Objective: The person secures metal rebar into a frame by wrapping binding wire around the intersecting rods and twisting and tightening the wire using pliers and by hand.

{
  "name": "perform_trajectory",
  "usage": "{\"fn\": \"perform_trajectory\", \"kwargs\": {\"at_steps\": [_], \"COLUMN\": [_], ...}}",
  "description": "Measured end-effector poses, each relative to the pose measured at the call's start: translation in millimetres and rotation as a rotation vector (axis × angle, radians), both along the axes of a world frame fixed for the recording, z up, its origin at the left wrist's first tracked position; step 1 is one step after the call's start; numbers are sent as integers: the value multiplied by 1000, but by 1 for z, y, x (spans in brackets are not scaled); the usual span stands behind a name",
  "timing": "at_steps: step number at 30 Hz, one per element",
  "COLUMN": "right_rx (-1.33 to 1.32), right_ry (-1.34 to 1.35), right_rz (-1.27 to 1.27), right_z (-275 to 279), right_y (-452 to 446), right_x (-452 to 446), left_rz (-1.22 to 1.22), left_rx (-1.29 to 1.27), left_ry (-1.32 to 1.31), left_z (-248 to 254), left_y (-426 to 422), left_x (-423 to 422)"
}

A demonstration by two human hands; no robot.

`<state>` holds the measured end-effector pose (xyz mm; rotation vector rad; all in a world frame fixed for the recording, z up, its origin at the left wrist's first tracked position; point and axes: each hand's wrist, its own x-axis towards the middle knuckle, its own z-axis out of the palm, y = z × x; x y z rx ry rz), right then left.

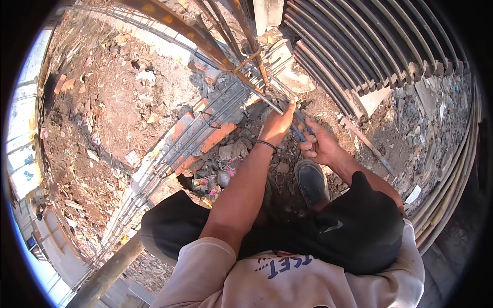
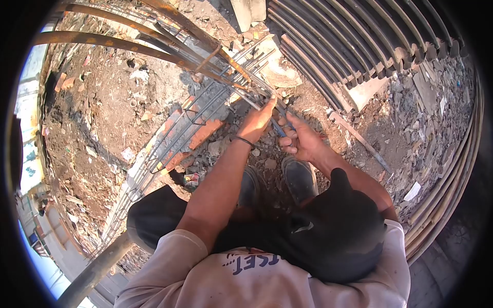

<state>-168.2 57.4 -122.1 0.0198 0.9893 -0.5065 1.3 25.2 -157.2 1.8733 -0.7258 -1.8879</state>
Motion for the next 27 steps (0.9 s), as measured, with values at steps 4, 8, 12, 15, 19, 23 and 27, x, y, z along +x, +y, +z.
{"fn": "perform_trajectory", "kwargs": {"at_steps": [4,8,12,15,19,23,27], "right_rx": [-13,-63,-101,-82,-81,-92,-45], "right_ry": [8,-9,-3,19,33,23,-18], "right_rz": [31,69,50,56,56,60,18], "right_z": [0,2,5,11,8,0,-6], "right_y": [-3,-4,-6,-7,-5,-1,3], "right_x": [-5,-7,-8,-6,-6,-4,-4], "left_rz": [-209,-110,366,497,592,664,419], "left_rx": [-345,-89,-39,66,61,7,-91], "left_ry": [-231,-18,820,1028,1179,1246,978], "left_z": [8,-8,-2,-11,-10,-24,-34], "left_y": [4,9,28,42,64,67,42], "left_x": [8,5,-9,-4,-2,4,-10]}}
